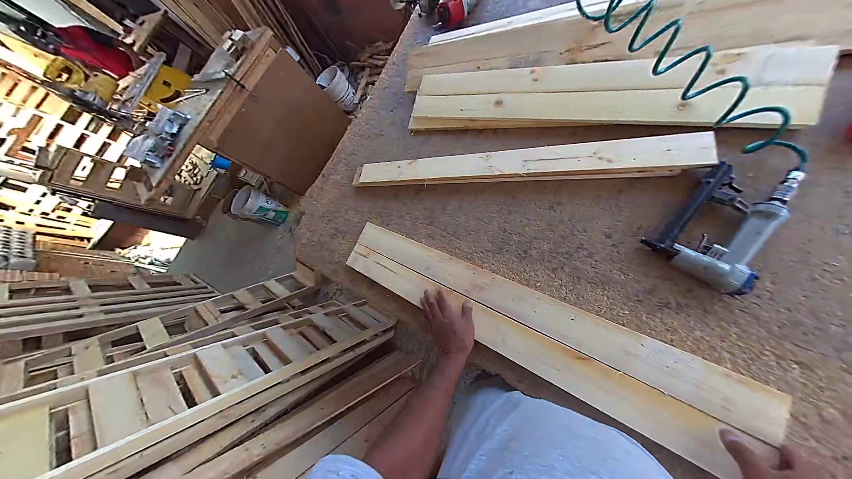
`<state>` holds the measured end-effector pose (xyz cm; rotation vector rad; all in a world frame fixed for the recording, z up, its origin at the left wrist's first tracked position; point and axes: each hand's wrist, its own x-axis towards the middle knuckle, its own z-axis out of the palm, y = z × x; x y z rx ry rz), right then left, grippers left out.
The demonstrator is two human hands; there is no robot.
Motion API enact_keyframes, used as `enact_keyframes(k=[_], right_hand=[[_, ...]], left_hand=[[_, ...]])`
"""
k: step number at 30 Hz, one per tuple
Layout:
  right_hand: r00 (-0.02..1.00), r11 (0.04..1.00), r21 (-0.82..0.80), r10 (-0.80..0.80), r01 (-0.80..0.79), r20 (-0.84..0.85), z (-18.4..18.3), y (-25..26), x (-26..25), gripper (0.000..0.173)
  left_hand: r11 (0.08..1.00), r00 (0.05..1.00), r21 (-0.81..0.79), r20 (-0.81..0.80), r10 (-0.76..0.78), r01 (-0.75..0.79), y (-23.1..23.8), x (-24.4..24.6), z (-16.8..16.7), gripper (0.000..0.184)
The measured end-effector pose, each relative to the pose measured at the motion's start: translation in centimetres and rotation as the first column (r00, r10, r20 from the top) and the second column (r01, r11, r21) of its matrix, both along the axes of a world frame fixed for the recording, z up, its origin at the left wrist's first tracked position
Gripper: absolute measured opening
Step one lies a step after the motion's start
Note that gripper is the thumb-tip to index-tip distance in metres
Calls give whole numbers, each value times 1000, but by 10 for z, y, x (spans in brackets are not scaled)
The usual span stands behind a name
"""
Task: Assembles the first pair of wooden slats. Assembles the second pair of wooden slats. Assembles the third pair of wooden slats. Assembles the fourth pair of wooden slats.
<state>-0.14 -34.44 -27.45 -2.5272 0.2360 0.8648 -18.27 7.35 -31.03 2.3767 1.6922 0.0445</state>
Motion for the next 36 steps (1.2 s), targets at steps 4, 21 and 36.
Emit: enact_keyframes(k=[4, 21, 36], right_hand=[[978, 980, -17, -199, 198, -66, -5, -2, 4, 66], [704, 888, 428, -194, -170, 683, 0, -37, -57, 32], [926, 966, 156, -245, 207, 288, -20, -23, -44, 37]], left_hand=[[996, 990, -46, 129, -63, 70, -17, -30, 4, 90], [621, 445, -700, 458, 769, -353, 64, -44, 67, 38], [577, 928, -759, -97, 360, -303, 87, -37, 48, 63]])
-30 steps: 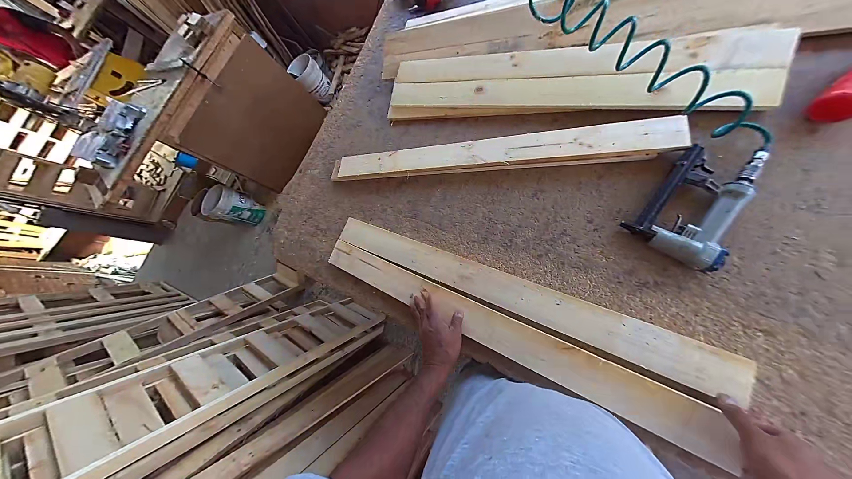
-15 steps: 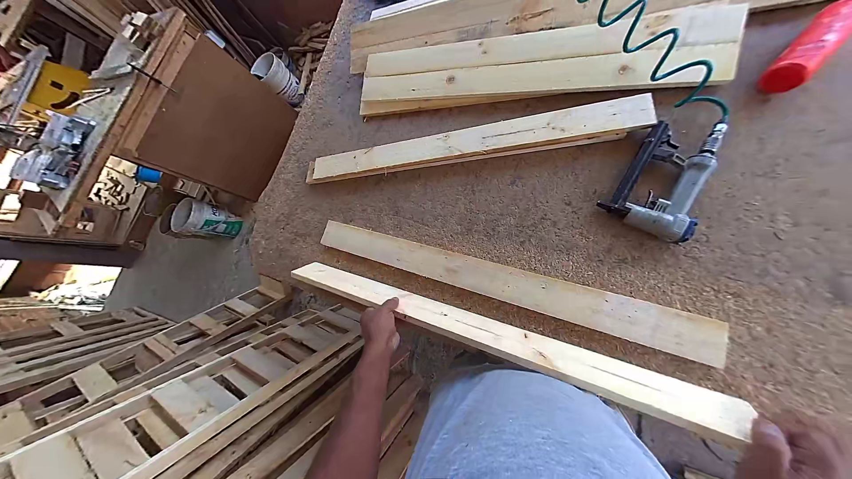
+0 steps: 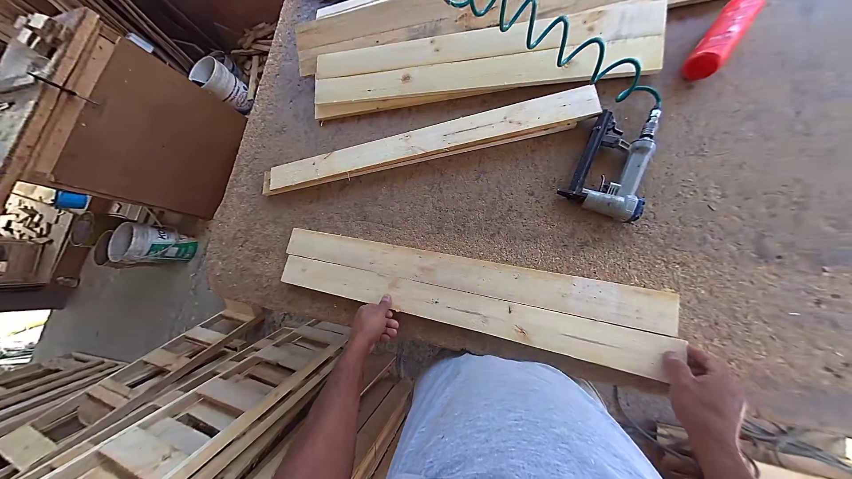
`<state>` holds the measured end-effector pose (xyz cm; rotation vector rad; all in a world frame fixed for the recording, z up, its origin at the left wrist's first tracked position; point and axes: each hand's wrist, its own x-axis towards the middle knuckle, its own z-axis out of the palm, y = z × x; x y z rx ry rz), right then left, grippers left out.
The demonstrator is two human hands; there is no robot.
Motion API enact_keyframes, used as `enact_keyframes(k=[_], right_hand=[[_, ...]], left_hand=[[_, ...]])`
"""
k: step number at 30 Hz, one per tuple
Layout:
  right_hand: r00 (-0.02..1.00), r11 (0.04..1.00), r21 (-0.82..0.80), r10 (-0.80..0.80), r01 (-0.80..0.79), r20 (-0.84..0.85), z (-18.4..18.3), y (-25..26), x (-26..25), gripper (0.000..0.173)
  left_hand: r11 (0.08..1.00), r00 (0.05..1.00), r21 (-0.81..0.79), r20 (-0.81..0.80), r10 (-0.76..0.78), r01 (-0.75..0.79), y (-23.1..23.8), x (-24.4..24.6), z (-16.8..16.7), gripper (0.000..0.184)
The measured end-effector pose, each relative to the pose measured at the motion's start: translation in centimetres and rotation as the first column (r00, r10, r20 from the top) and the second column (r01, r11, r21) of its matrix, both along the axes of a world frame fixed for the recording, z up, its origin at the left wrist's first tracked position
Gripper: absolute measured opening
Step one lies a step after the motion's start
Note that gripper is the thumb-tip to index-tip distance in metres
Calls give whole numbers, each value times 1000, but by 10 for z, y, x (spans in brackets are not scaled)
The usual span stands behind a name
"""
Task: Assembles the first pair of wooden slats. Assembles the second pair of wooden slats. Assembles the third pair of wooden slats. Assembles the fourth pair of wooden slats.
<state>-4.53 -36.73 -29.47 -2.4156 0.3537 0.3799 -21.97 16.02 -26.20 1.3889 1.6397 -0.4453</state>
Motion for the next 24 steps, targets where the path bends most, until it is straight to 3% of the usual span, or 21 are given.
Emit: enact_keyframes(k=[6, 11, 19, 24], right_hand=[[999, 998, 26, -48, 49, -25, -1, -1, 4, 37], [995, 991, 103, 90, -85, -44, -8, -18, 11, 37], [994, 989, 138, -31, 45, -101, -1, -13, 18, 26], [986, 977, 163, -115, 134, -118, 16, 11, 22, 18]], left_hand=[[982, 973, 65, 159, 167, -179, -17, 4, -13, 52], [983, 972, 39, 161, 170, -178, -15, 7, -7, 54], [942, 911, 90, 298, 284, -323, -20, 1, -19, 45], [957, 940, 145, 272, 205, -250, -16, -7, -13, 46]])
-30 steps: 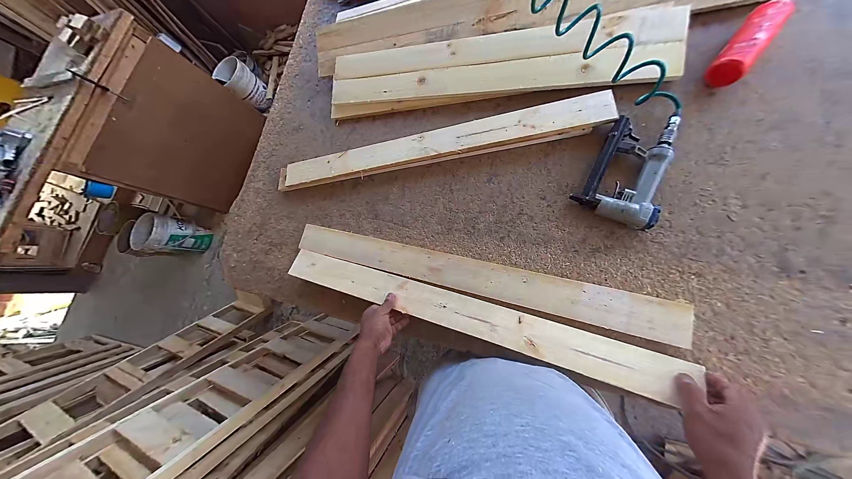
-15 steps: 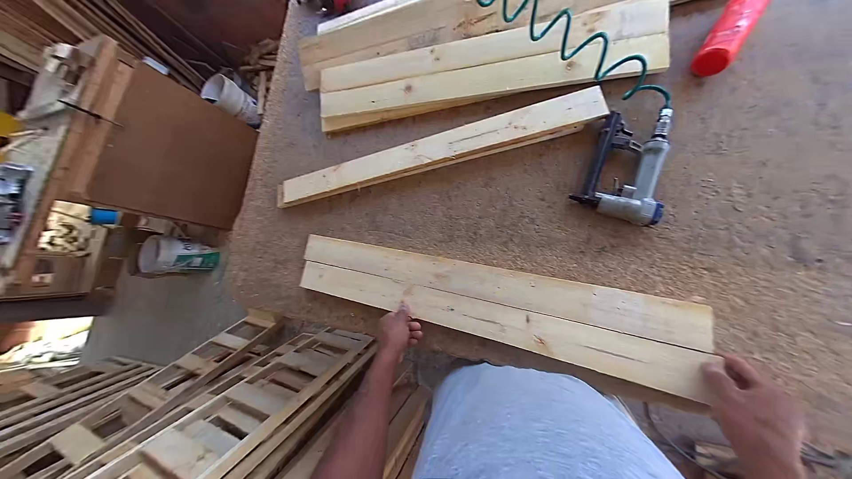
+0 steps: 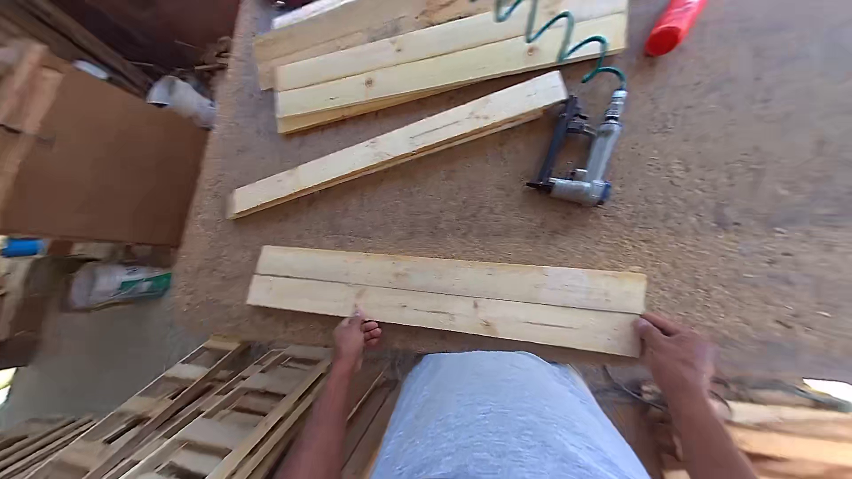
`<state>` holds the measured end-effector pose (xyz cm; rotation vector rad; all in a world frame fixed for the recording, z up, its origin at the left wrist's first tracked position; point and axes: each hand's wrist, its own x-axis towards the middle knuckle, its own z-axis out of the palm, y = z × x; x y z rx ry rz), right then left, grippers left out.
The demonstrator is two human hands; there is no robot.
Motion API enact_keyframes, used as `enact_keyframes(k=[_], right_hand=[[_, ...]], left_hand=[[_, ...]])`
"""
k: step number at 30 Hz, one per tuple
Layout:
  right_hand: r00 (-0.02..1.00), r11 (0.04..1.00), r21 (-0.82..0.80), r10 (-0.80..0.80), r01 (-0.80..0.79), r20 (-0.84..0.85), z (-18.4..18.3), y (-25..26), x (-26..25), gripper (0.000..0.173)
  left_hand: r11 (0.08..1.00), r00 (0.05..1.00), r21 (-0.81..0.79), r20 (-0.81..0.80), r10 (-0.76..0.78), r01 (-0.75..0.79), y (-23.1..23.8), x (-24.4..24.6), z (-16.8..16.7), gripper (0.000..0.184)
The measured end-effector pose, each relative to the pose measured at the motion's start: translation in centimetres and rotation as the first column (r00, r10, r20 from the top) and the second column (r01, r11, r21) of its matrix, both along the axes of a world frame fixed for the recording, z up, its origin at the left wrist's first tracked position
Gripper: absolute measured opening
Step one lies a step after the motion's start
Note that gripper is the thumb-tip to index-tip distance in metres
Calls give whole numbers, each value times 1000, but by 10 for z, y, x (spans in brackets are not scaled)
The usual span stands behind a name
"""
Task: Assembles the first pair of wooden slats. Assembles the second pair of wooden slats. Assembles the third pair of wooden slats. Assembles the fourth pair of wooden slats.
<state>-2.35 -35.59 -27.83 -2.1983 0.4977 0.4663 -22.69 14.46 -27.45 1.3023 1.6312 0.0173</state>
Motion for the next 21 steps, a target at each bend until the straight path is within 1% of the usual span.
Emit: enact_keyframes(k=[2, 3, 4, 5, 6, 7, 8, 9, 10, 11, 12, 13, 14, 15, 16, 18, 21], right_hand=[[999, 999, 9, -31, 31, 11, 3, -5, 0, 14], [999, 999, 12, -34, 34, 13, 2, -8, 0, 14], [999, 999, 16, -32, 32, 8, -1, -11, 1, 14], [1000, 1000, 18, -19, 19, 6, -3, -13, 1, 14], [1000, 1000, 13, 4, -4, 2, -5, -15, 1, 15], [1000, 1000, -1, 29, -29, 1, -5, -16, 2, 16], [999, 999, -12, 45, -45, -2, -6, -17, 3, 16], [999, 999, -13, 52, -52, 0, -6, -18, 3, 16], [999, 999, -7, 53, -53, 5, -7, -19, 3, 15], [999, 999, 0, 51, -51, 10, -8, -20, 3, 15], [999, 999, 8, 49, -49, 10, -9, -21, 3, 15], [999, 999, 13, 47, -47, 9, -10, -21, 4, 14], [999, 999, 8, 49, -49, 7, -10, -19, 4, 14], [999, 999, 4, 51, -51, 4, -10, -16, 5, 14], [998, 998, 3, 65, -65, -8, -10, -12, 7, 14], [993, 994, -15, 108, -109, -46, -7, 2, 11, 14], [972, 979, -24, 200, -205, -120, -4, 21, 20, 15]], left_hand=[[998, 997, -27, -45, -63, 62, -4, 1, -3, 52], [991, 984, -47, -125, -128, 123, -9, 6, 1, 54], [974, 946, -72, -232, -227, 216, -16, 15, 9, 57], [940, 883, -110, -322, -342, 324, -24, 26, 20, 56], [892, 811, -140, -373, -450, 431, -36, 40, 31, 55], [830, 739, -145, -391, -548, 539, -50, 53, 41, 55], [753, 670, -110, -386, -634, 649, -66, 65, 49, 53], [650, 600, -18, -365, -712, 760, -82, 75, 54, 49], [511, 526, 139, -338, -781, 848, -98, 82, 52, 43], [353, 452, 326, -310, -836, 877, -112, 89, 43, 38], [201, 375, 483, -298, -878, 853, -125, 98, 29, 37], [80, 297, 575, -295, -908, 815, -137, 109, 13, 42], [-13, 233, 629, -307, -923, 777, -148, 120, -7, 49], [-75, 189, 641, -334, -923, 764, -159, 131, -26, 57], [-115, 170, 626, -377, -911, 772, -168, 139, -40, 65], [-149, 173, 564, -476, -862, 812, -176, 147, -55, 75], [-120, 238, 576, -508, -828, 809, -162, 143, -57, 73]])
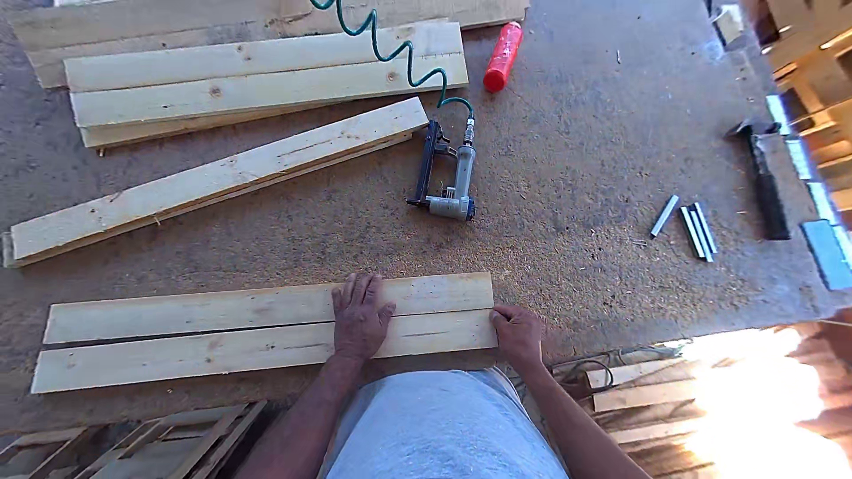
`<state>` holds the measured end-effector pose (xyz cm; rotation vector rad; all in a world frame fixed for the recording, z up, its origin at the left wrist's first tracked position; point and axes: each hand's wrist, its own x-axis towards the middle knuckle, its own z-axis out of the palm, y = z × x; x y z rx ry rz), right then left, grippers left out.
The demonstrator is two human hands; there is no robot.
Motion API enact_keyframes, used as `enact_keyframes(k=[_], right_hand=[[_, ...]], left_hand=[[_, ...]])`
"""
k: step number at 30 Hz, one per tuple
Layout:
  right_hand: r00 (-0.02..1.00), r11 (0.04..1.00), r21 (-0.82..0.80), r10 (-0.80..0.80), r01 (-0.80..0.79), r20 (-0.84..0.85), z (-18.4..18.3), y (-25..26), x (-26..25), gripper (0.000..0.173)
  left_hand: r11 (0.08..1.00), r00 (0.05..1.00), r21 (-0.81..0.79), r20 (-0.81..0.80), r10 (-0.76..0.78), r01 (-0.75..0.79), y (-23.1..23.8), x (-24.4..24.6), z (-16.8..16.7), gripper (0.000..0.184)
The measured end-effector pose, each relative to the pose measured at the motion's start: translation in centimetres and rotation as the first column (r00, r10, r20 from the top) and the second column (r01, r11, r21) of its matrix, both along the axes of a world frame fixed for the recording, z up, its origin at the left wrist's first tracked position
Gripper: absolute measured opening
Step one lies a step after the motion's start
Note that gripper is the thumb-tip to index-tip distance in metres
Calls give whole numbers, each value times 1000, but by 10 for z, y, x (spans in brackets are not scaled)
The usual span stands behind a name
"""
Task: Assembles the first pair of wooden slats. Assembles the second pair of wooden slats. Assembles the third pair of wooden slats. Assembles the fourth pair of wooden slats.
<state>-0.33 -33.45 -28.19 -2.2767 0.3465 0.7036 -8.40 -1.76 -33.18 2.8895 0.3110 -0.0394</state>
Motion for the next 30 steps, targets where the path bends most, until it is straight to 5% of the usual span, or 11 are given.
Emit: enact_keyframes(k=[5, 8, 10, 13, 15, 17, 21, 24, 30], right_hand=[[899, 906, -46, 408, -420, -159, 25, 10, 64, 25], [810, 831, -222, 551, -511, 199, 39, 25, 145, 29], [576, 697, -377, 716, -609, 394, 37, 46, 207, 35], [55, 198, -613, 968, -765, 244, 27, 76, 281, 48], [-279, -127, -703, 955, -700, 106, 17, 90, 307, 51], [-460, -273, -728, 885, -629, 66, 12, 102, 323, 60], [-491, -381, -651, 871, -656, -15, 8, 126, 336, 62], [-419, -413, -553, 899, -724, -124, 26, 143, 324, 54], [-15, -83, -353, 982, -932, -191, 108, 82, 225, 38]], left_hand=[[998, 996, 35, 79, 48, -51, 18, -6, -2, 70], [996, 996, 40, 50, 75, -77, 16, -7, -3, 70], [996, 995, 24, 48, 87, -88, 15, -7, -3, 70], [994, 994, 12, 46, 104, -104, 14, -7, -2, 69], [994, 993, 9, 40, 113, -113, 14, -6, -1, 69], [993, 992, 3, 45, 115, -115, 15, -5, -1, 68], [993, 992, 1, 49, 120, -120, 14, -4, -1, 67], [993, 992, 0, 43, 115, -115, 16, -4, -3, 67], [995, 994, -21, 54, 97, -96, 19, -6, -6, 69]])
